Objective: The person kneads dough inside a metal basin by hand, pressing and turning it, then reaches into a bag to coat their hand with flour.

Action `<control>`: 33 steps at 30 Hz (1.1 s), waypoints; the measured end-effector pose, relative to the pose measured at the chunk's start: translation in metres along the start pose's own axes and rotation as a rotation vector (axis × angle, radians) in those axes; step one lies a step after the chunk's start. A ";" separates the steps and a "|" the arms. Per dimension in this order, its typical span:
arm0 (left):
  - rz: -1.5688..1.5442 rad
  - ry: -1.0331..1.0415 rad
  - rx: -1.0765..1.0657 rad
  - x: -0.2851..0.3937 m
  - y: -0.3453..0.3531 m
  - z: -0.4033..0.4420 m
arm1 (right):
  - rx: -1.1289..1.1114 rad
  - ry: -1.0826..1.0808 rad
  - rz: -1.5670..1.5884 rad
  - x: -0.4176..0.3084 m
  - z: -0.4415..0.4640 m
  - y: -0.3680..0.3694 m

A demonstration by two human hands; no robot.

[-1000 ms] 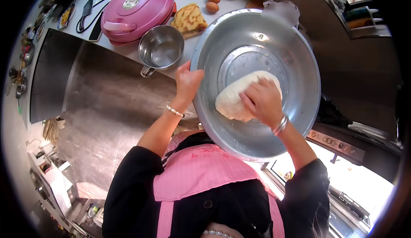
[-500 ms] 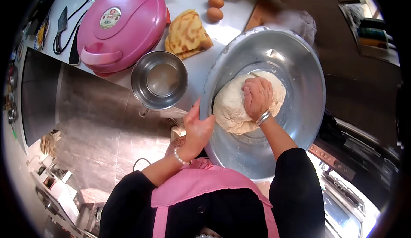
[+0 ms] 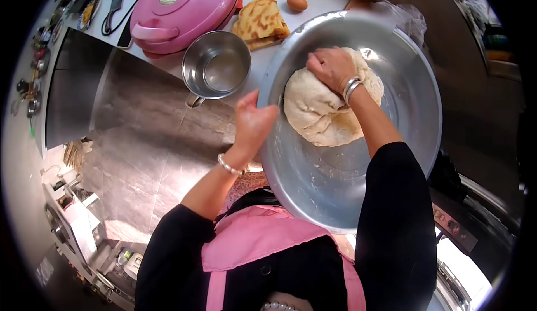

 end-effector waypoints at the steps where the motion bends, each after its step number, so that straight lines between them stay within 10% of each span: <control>1: 0.005 -0.009 0.032 0.002 0.001 0.001 | -0.060 -0.066 0.014 -0.010 -0.008 -0.007; 8: 0.024 -0.011 0.029 0.007 0.008 0.003 | -0.556 -0.631 0.204 -0.095 -0.111 -0.015; 11: 0.031 -0.014 0.020 0.005 0.007 0.005 | -0.244 -0.583 0.493 -0.074 -0.105 -0.031; 14: 0.051 -0.027 0.030 0.008 0.008 0.002 | 0.125 -0.162 0.457 -0.016 -0.068 -0.063; 20: -0.022 -0.037 0.043 0.011 0.009 0.000 | -0.658 0.545 0.666 0.029 -0.040 0.016; 23: -0.072 -0.043 0.047 0.009 0.010 -0.001 | -0.543 0.389 0.458 0.008 -0.076 -0.017; 27: -0.063 -0.086 0.008 -0.006 0.004 0.003 | 0.221 0.073 -0.053 -0.070 -0.159 -0.091; 33: -0.191 -0.166 0.004 -0.002 0.012 -0.001 | 0.506 0.341 -0.093 -0.052 -0.189 -0.044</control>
Point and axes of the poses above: each hand's wrist, its own z-axis towards the middle knuckle, its own y-axis out of the palm, x = y × z, the point moved 4 cm from there along z, towards the middle knuckle
